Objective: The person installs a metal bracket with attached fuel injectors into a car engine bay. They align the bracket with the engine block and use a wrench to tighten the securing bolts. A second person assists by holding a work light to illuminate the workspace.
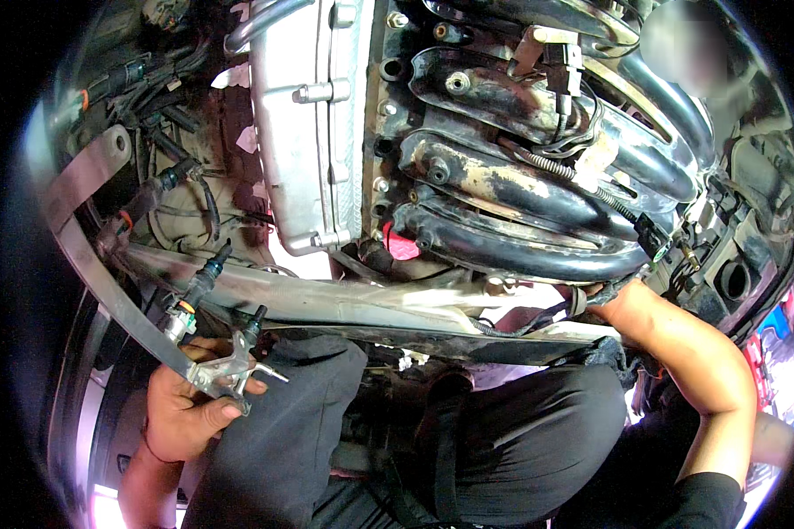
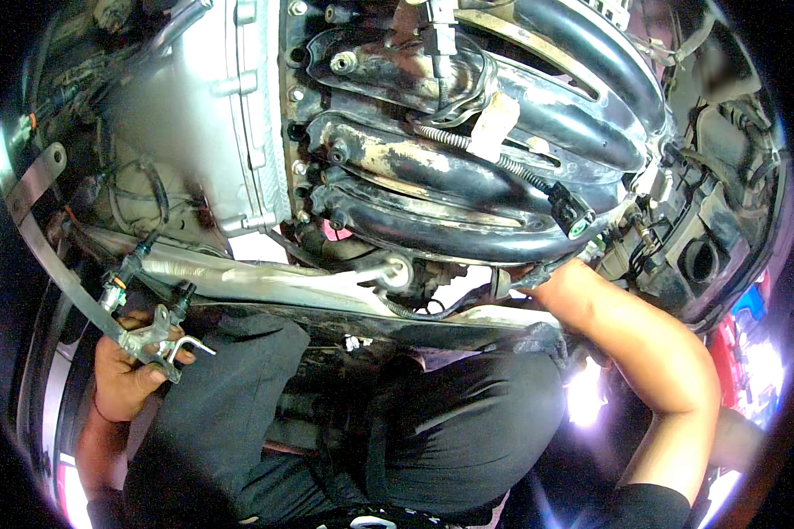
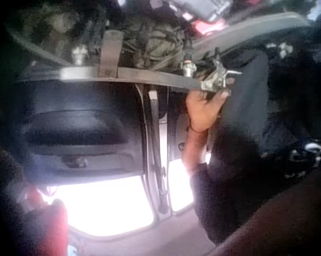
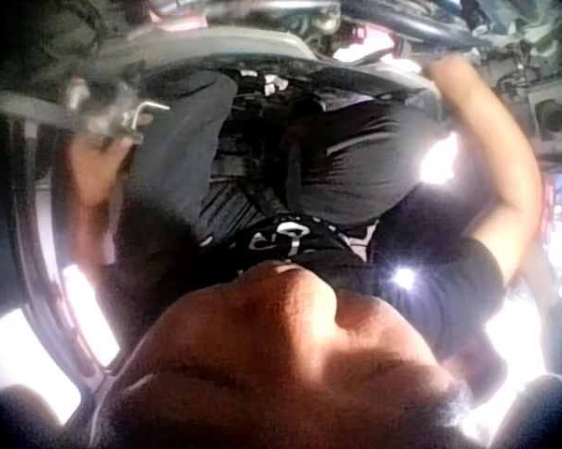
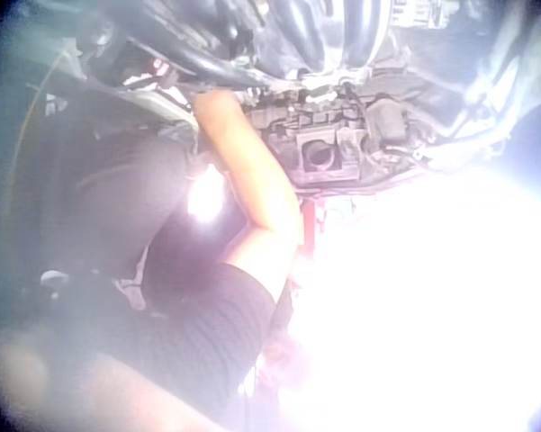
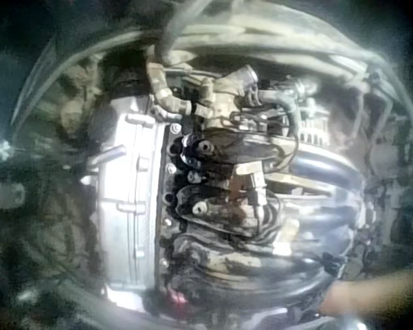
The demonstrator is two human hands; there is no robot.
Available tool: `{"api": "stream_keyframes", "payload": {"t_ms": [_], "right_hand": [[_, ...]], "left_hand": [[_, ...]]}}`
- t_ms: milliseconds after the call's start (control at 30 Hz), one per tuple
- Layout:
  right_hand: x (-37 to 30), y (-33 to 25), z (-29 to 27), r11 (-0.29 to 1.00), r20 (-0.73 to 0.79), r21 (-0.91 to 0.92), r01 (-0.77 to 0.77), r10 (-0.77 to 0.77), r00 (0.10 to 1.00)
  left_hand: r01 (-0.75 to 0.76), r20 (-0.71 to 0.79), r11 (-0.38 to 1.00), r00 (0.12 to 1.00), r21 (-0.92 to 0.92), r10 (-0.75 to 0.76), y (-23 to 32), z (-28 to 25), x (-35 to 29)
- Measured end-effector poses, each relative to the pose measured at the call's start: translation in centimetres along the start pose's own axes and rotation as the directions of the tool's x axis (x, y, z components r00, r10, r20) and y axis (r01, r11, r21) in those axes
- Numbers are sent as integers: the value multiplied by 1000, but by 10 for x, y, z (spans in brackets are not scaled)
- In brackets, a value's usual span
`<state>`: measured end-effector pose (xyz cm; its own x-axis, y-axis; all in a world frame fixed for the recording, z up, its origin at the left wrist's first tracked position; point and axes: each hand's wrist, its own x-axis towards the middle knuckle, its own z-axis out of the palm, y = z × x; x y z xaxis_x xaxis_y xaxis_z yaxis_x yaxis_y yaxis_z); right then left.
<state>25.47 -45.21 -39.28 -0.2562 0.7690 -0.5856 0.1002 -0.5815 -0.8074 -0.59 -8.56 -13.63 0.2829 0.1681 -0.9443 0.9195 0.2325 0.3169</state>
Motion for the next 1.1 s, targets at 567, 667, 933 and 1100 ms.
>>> {"api": "stream_keyframes", "payload": {"t_ms": [567,667,933,1100], "right_hand": [[26,-16,1,996,95,-73,59,-52,994],[30,-17,1,995,107,-84,47,-38,994],[29,-19,-1,995,139,-100,23,-9,990],[29,-18,-1,996,160,-91,25,-11,987]], "left_hand": [[47,65,987,997,-156,-38,1,8,-13],[17,73,998,997,-60,-13,1,3,-11],[23,13,996,1000,88,-24,-6,-3,-14],[-23,0,998,1000,66,23,-1,0,-12]]}}
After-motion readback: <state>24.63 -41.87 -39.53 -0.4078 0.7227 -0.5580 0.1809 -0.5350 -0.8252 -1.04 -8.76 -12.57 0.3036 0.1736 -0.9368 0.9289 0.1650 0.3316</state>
